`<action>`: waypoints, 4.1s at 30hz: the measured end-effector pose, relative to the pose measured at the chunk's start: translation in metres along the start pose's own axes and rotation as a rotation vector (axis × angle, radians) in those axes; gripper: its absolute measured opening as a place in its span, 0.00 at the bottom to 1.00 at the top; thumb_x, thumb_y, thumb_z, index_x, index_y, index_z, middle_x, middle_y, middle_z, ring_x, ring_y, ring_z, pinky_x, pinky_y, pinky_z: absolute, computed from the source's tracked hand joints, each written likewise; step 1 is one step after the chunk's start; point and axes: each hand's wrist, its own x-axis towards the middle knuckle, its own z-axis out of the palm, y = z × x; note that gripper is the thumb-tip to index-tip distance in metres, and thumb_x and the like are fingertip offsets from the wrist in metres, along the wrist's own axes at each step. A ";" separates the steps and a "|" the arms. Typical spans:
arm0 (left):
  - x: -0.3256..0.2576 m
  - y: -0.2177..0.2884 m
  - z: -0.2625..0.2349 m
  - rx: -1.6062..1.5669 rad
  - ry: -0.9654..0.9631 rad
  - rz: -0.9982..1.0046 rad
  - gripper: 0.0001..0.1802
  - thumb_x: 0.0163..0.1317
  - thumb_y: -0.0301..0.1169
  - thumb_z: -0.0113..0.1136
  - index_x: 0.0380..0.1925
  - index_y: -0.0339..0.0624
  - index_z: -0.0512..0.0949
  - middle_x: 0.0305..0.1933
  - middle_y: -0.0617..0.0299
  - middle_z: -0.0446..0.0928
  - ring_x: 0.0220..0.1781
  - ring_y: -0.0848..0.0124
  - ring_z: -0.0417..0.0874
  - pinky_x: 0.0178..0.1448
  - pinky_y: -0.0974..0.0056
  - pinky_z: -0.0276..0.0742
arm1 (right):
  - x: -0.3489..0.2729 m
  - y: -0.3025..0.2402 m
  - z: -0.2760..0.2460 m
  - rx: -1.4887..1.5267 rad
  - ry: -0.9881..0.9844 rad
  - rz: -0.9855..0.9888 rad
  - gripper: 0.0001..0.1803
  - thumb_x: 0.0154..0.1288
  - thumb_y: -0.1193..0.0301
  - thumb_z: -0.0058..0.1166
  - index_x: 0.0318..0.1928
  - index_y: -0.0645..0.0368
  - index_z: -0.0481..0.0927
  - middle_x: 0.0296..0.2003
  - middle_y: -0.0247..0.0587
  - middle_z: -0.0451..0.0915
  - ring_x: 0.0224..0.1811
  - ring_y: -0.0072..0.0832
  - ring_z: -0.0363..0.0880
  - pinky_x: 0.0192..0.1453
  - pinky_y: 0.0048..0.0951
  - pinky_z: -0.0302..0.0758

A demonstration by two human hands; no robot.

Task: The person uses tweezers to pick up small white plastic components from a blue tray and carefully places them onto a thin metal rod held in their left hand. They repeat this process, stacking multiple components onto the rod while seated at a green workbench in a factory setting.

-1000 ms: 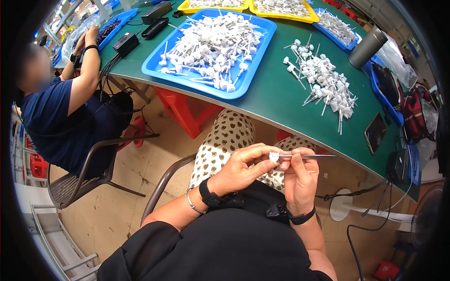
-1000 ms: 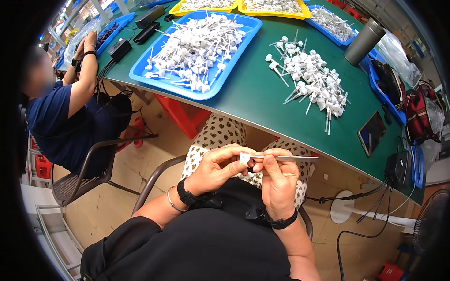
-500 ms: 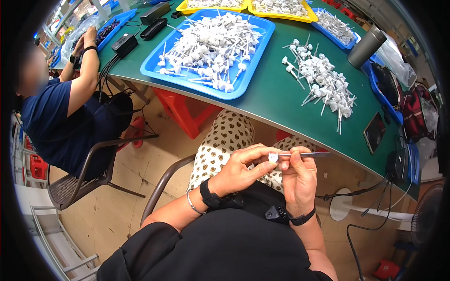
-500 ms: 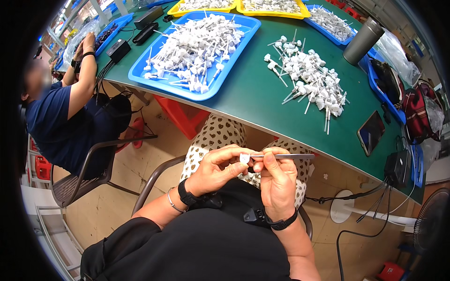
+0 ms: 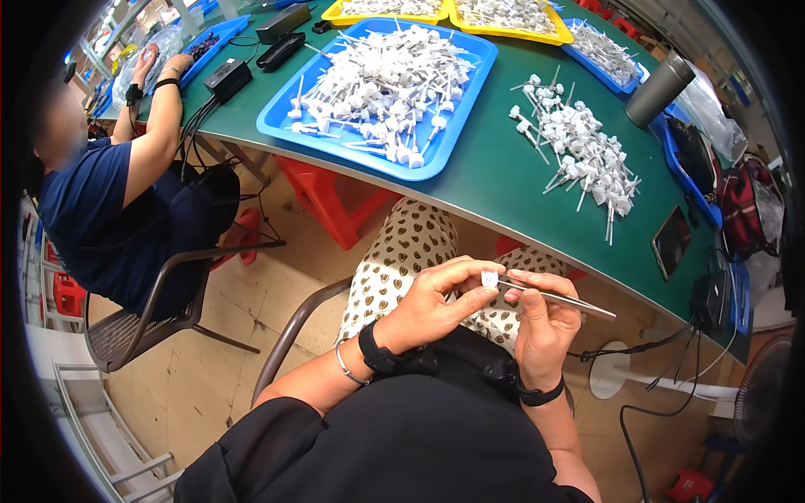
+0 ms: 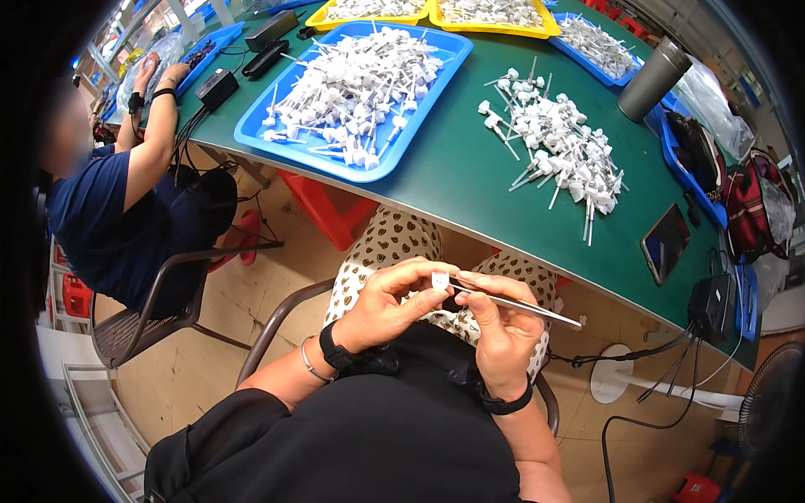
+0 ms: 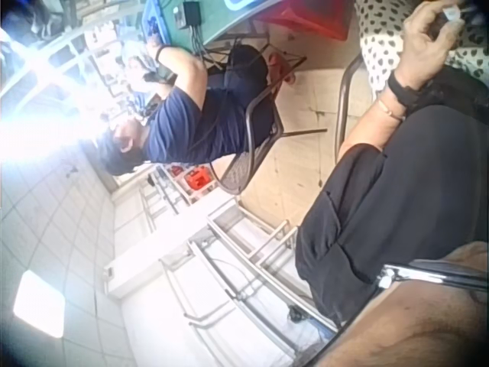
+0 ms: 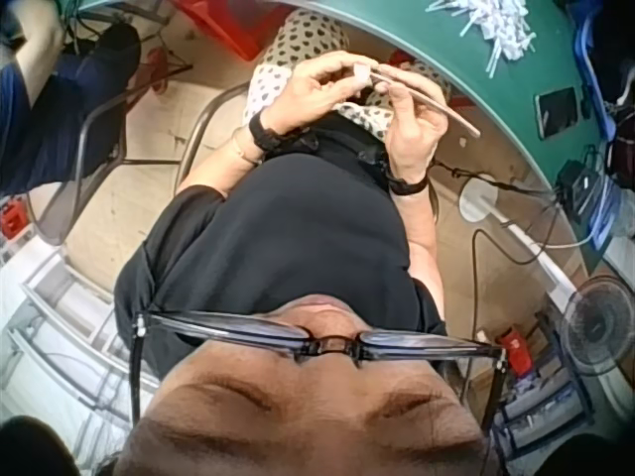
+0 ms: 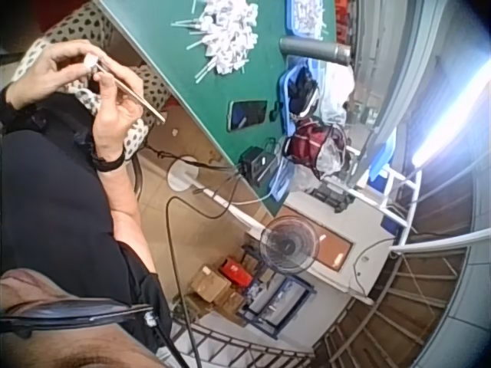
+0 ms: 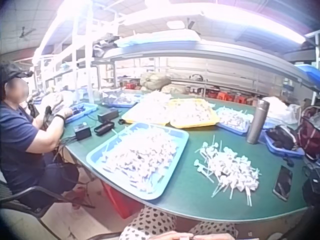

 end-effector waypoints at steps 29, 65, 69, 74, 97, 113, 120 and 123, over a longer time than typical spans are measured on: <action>-0.001 -0.001 0.004 -0.094 -0.039 -0.002 0.17 0.69 0.28 0.58 0.56 0.37 0.77 0.50 0.60 0.78 0.43 0.76 0.79 0.47 0.69 0.78 | -0.002 0.011 0.008 0.219 0.119 0.165 0.07 0.70 0.76 0.56 0.46 0.63 0.78 0.35 0.41 0.83 0.34 0.24 0.80 0.44 0.27 0.77; -0.002 -0.008 0.003 -0.092 -0.027 -0.008 0.19 0.69 0.26 0.57 0.59 0.32 0.73 0.52 0.58 0.76 0.50 0.72 0.81 0.54 0.67 0.80 | -0.003 0.006 0.005 -0.170 -0.014 -0.035 0.07 0.67 0.82 0.56 0.45 0.66 0.79 0.41 0.46 0.83 0.39 0.25 0.82 0.45 0.24 0.80; -0.003 -0.017 0.006 -0.165 -0.030 -0.017 0.17 0.70 0.24 0.56 0.57 0.33 0.75 0.51 0.58 0.77 0.51 0.72 0.82 0.55 0.66 0.80 | -0.002 0.001 0.006 -0.311 -0.028 -0.058 0.06 0.65 0.87 0.55 0.42 0.68 0.79 0.37 0.44 0.82 0.36 0.23 0.81 0.42 0.22 0.78; 0.000 -0.007 0.007 -0.365 -0.062 -0.118 0.17 0.72 0.31 0.55 0.57 0.36 0.75 0.46 0.62 0.80 0.46 0.77 0.80 0.51 0.68 0.79 | 0.000 0.007 0.003 -0.217 0.046 0.004 0.05 0.66 0.84 0.55 0.42 0.66 0.79 0.37 0.43 0.82 0.33 0.23 0.80 0.41 0.23 0.78; -0.003 -0.001 -0.010 -0.263 -0.017 -0.223 0.16 0.70 0.29 0.57 0.56 0.36 0.76 0.46 0.60 0.81 0.42 0.77 0.81 0.49 0.69 0.79 | 0.025 -0.008 0.002 0.115 0.084 0.038 0.08 0.70 0.77 0.54 0.48 0.64 0.76 0.45 0.53 0.82 0.40 0.29 0.81 0.47 0.27 0.77; 0.004 -0.006 -0.001 -0.232 0.046 -0.067 0.16 0.69 0.30 0.59 0.55 0.36 0.78 0.45 0.64 0.72 0.43 0.78 0.73 0.46 0.71 0.73 | -0.001 0.015 -0.005 -0.294 -0.233 0.303 0.11 0.75 0.70 0.50 0.50 0.64 0.78 0.35 0.35 0.81 0.38 0.20 0.78 0.46 0.24 0.75; 0.006 -0.005 -0.006 -0.523 0.026 -0.325 0.18 0.72 0.40 0.55 0.50 0.36 0.79 0.34 0.69 0.74 0.37 0.80 0.72 0.45 0.72 0.70 | -0.002 0.007 -0.005 -0.394 -0.257 0.362 0.09 0.73 0.71 0.52 0.40 0.65 0.80 0.28 0.32 0.76 0.28 0.17 0.72 0.33 0.22 0.70; 0.007 -0.002 -0.007 -0.646 0.017 -0.405 0.15 0.71 0.37 0.56 0.46 0.36 0.80 0.34 0.69 0.75 0.36 0.79 0.72 0.45 0.71 0.70 | -0.005 0.012 -0.010 -0.425 -0.266 0.363 0.09 0.73 0.72 0.53 0.42 0.66 0.80 0.29 0.33 0.77 0.28 0.17 0.73 0.32 0.21 0.71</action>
